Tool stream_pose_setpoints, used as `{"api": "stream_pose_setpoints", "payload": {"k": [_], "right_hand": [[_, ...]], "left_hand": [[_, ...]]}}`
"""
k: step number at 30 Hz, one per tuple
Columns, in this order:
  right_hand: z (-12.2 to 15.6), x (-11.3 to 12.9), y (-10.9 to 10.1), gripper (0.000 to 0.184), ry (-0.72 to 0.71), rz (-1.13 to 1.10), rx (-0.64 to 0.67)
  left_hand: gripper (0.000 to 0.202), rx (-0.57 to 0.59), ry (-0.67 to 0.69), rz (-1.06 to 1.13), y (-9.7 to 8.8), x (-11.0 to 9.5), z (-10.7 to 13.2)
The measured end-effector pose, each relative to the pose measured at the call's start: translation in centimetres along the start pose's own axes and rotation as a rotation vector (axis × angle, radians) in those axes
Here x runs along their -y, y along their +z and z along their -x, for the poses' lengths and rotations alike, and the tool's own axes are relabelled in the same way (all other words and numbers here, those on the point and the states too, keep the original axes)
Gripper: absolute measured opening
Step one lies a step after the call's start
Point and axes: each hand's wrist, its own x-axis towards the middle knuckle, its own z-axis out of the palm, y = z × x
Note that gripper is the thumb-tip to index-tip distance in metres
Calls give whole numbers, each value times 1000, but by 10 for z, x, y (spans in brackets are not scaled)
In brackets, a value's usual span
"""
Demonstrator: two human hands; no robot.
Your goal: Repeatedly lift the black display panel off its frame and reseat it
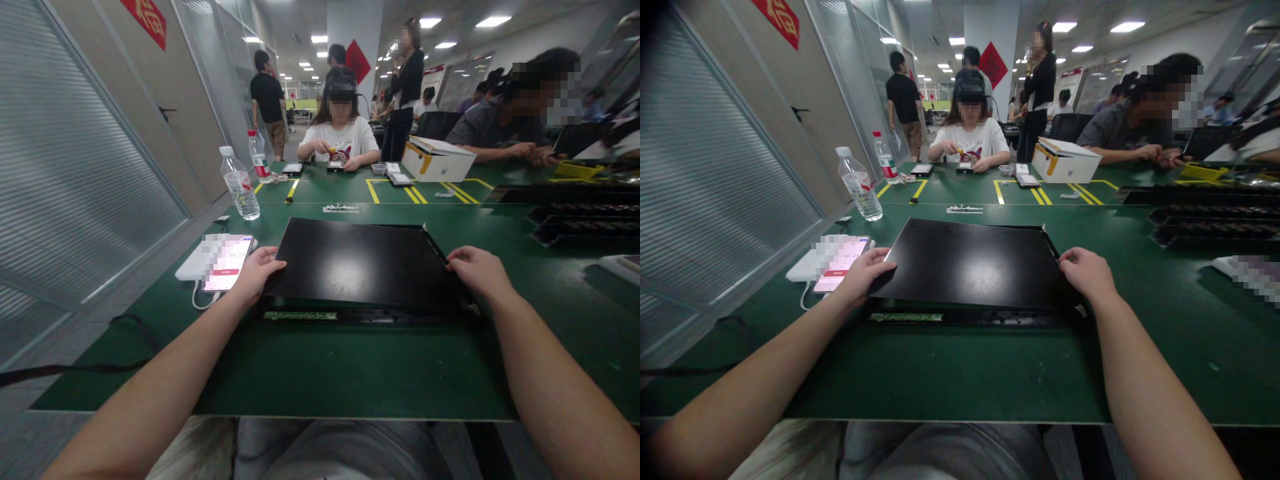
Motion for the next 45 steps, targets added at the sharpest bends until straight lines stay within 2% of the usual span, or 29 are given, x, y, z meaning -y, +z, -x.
{"api": "stream_pose_setpoints", "payload": {"k": [8, 19, 23, 28, 33, 36, 45], "right_hand": [[-2, -5, 3, 15, -46, -1, -27], [1, 2, -3, 11, 33, -55, 23], [0, 0, -1, 10, 29, -88, 6], [-1, -1, -1, 10, 28, -101, 11], [-2, 0, -1, 11, 56, -123, 26], [-3, -2, -1, 11, 47, -129, 20], [-7, -11, 1, 17, 58, -212, 43]], "left_hand": [[47, 11, 3, -11, 1, 1, 1], [37, -36, 21, -1, -1, 2, -1], [41, -37, 26, -43, -7, 2, -4], [45, -77, 77, -203, -16, 3, -9], [35, -80, 243, -550, -25, 5, -15], [35, -58, 272, -704, -28, 7, -17], [41, 13, 298, -852, -34, 17, -23]]}}
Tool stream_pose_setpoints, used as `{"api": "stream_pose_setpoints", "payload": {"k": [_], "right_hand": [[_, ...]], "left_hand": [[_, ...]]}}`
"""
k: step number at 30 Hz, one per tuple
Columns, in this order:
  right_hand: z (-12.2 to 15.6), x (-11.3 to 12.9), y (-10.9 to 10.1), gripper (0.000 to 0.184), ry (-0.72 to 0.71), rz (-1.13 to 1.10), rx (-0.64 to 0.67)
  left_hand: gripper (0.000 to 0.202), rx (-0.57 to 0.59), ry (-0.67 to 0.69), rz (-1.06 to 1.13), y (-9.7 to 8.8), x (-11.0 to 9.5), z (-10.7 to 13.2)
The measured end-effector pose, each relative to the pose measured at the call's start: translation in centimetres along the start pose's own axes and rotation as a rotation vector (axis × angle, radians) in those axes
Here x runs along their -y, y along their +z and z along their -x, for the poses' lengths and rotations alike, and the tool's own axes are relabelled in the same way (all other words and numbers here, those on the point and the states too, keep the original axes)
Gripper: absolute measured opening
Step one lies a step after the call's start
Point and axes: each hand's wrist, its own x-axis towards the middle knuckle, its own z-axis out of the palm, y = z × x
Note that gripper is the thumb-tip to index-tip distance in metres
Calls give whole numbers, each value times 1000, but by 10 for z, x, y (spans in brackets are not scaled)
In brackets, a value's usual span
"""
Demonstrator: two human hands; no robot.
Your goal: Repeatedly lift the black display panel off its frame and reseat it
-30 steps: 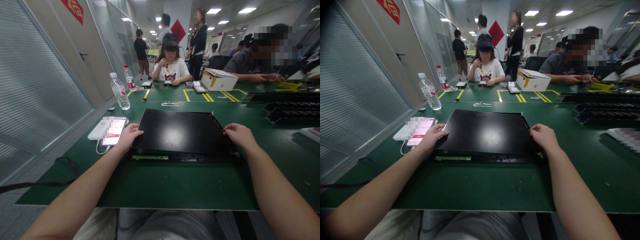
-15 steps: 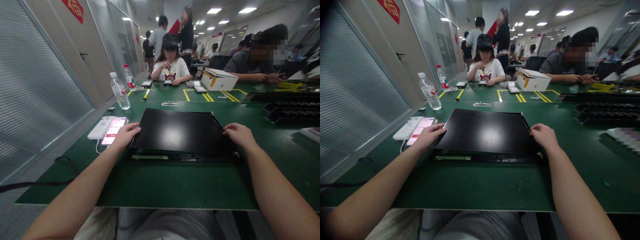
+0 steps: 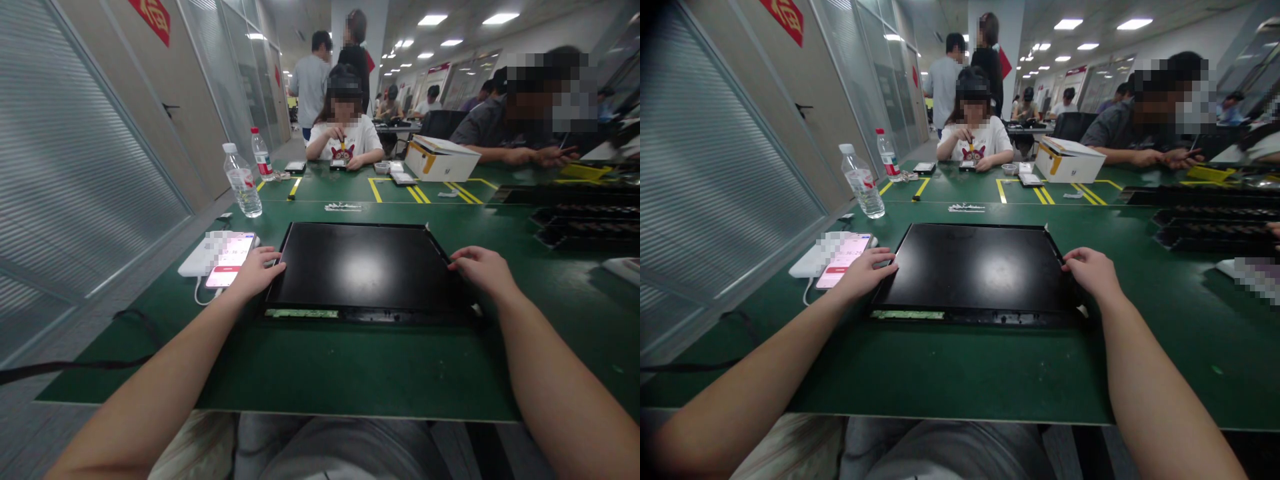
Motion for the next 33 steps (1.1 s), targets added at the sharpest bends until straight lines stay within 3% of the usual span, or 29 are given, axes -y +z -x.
{"api": "stream_pose_setpoints", "payload": {"k": [9, 16, 33], "right_hand": [[-1, -2, 0, 19, 45, -106, 21], [2, 0, 0, 18, 13, -139, 3], [2, 1, -2, 15, 15, -116, 44]], "left_hand": [[41, 26, 2, -56, 2, 3, -3], [30, 42, 24, -62, 1, 0, -1], [37, 65, 40, -123, 1, -5, 1]]}}
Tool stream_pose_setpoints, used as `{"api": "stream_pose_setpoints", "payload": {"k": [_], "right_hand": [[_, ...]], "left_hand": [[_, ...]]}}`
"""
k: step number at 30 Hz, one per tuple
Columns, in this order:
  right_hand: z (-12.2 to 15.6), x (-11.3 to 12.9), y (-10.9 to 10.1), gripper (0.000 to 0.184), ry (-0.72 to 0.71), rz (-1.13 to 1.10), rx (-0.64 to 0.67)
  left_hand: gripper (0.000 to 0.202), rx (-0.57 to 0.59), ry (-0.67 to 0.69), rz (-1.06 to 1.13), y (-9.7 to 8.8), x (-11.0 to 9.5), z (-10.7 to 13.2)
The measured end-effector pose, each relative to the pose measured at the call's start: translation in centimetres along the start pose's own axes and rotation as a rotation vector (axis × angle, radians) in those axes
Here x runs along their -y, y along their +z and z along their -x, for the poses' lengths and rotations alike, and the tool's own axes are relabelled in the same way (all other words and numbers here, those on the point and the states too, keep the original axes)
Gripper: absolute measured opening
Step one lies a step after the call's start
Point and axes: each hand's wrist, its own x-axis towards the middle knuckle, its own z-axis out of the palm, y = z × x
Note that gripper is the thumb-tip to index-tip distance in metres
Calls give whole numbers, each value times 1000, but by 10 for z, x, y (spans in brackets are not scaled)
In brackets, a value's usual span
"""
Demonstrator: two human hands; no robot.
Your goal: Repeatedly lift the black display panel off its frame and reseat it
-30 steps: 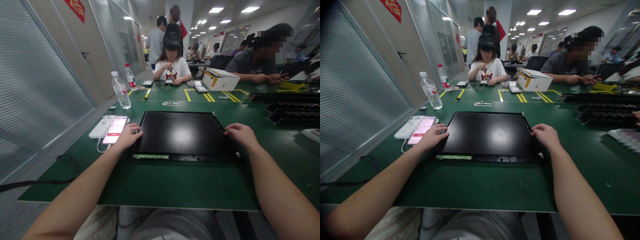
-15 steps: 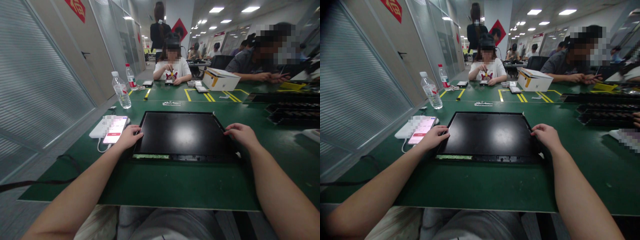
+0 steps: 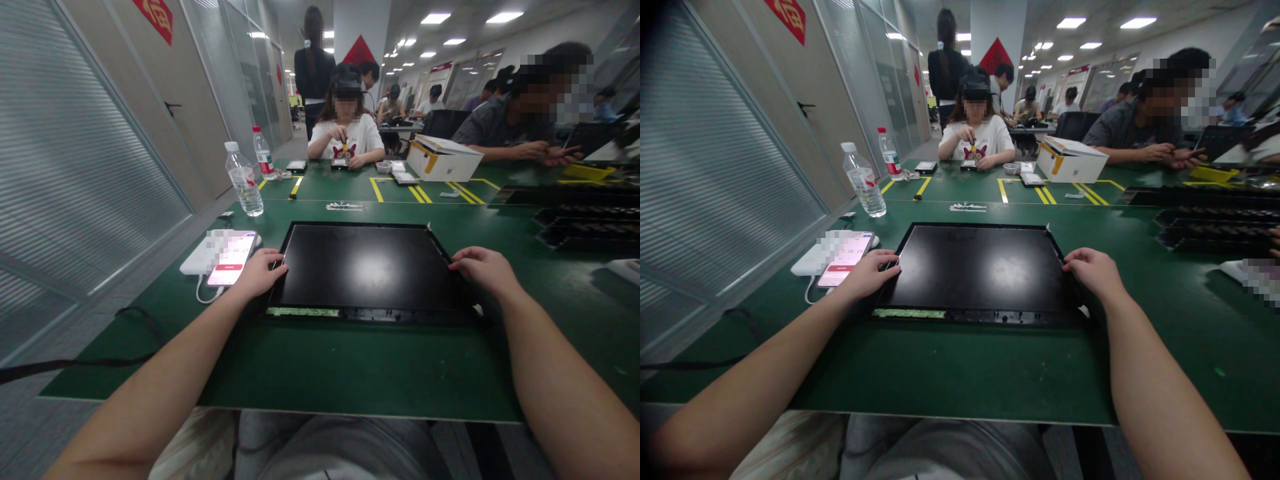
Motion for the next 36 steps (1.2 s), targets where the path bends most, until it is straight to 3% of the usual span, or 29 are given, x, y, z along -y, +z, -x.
{"api": "stream_pose_setpoints", "payload": {"k": [7, 15, 22, 36], "right_hand": [[-2, -2, 1, 14, 25, 78, -18], [-1, 0, 3, 13, 10, 157, -45], [-5, -7, 4, 14, -9, 141, -46], [-12, -18, 7, 15, -15, 117, -70]], "left_hand": [[58, 50, 91, -19, -10, -5, 5], [72, 342, 230, -229, -33, -16, 14], [78, 474, 256, -264, -44, -25, 18], [72, 476, 307, -366, -48, -36, 21]]}}
